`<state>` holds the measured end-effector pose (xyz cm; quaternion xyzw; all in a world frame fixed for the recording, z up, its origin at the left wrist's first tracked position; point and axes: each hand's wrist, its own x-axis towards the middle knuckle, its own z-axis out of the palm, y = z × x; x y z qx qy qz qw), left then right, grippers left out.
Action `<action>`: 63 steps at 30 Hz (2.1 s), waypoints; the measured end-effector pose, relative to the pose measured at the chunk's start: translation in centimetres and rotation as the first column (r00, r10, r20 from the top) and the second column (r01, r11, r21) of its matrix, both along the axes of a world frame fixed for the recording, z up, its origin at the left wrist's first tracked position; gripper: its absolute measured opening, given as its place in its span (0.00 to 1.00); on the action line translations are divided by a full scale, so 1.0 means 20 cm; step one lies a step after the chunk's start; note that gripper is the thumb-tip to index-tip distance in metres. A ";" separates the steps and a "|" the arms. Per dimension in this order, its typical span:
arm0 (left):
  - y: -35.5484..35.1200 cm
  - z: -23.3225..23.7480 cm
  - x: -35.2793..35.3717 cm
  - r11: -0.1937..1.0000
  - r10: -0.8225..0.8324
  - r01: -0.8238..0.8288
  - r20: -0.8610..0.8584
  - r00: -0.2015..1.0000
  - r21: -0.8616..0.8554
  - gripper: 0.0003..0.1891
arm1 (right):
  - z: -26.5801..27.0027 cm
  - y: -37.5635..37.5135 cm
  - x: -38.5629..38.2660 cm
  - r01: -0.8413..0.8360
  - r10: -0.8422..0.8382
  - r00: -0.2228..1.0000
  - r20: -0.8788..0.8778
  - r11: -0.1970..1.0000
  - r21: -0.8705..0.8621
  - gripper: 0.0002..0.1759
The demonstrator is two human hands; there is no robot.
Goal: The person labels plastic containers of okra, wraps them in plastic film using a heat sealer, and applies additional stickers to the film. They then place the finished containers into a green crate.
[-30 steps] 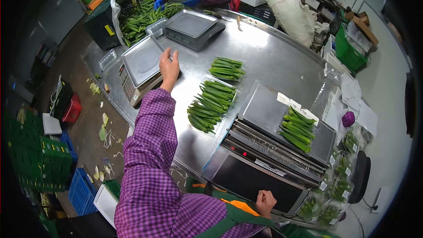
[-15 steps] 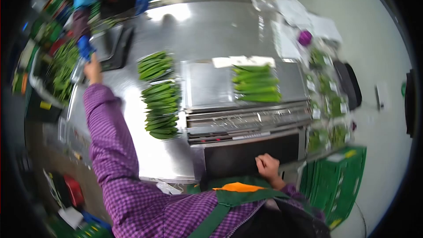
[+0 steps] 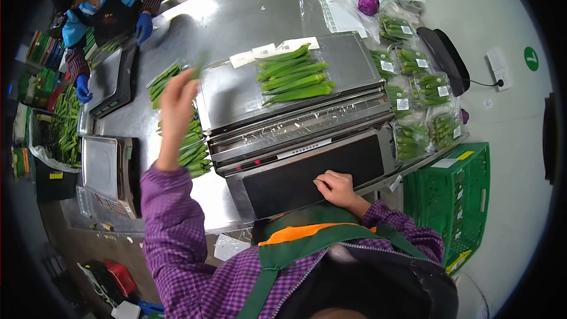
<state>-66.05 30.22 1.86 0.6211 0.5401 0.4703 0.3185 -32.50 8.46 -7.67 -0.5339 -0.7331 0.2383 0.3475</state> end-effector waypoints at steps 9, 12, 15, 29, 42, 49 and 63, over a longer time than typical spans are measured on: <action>0.13 -0.05 0.81 0.941 -0.169 0.301 -0.561 0.810 0.152 0.14 | 0.01 0.03 0.09 -0.152 0.149 0.985 -0.091 0.988 -0.032 0.03; 0.06 -0.06 0.72 0.959 -0.045 0.184 -0.521 0.852 0.218 0.15 | 0.11 0.08 0.18 -0.156 0.138 0.972 -0.190 0.984 -0.081 0.03; -0.06 -0.03 0.52 0.970 0.035 0.080 -0.455 0.890 0.230 0.13 | 0.25 0.29 0.32 0.096 -0.204 0.901 -0.383 0.954 -0.283 0.04; -0.16 -0.20 0.53 0.946 -0.003 -0.030 -0.099 0.995 -0.324 0.21 | 0.27 1.04 0.34 0.207 -0.207 0.978 0.031 0.934 -0.290 0.14; -0.49 -0.12 0.42 0.871 0.024 -0.162 -0.289 0.957 -0.464 0.15 | 0.27 0.75 0.44 0.187 -0.292 0.943 -0.162 0.864 -0.467 0.08; -0.66 0.08 0.31 0.575 0.247 0.322 0.535 0.808 -0.752 0.25 | 0.54 0.68 0.53 -0.514 -0.401 0.360 -0.842 0.669 -0.538 0.08; 0.44 -0.30 0.59 0.990 -0.010 0.077 -0.497 0.868 0.115 0.14 | 0.19 1.68 0.29 -0.168 0.100 0.964 0.246 0.947 0.273 0.18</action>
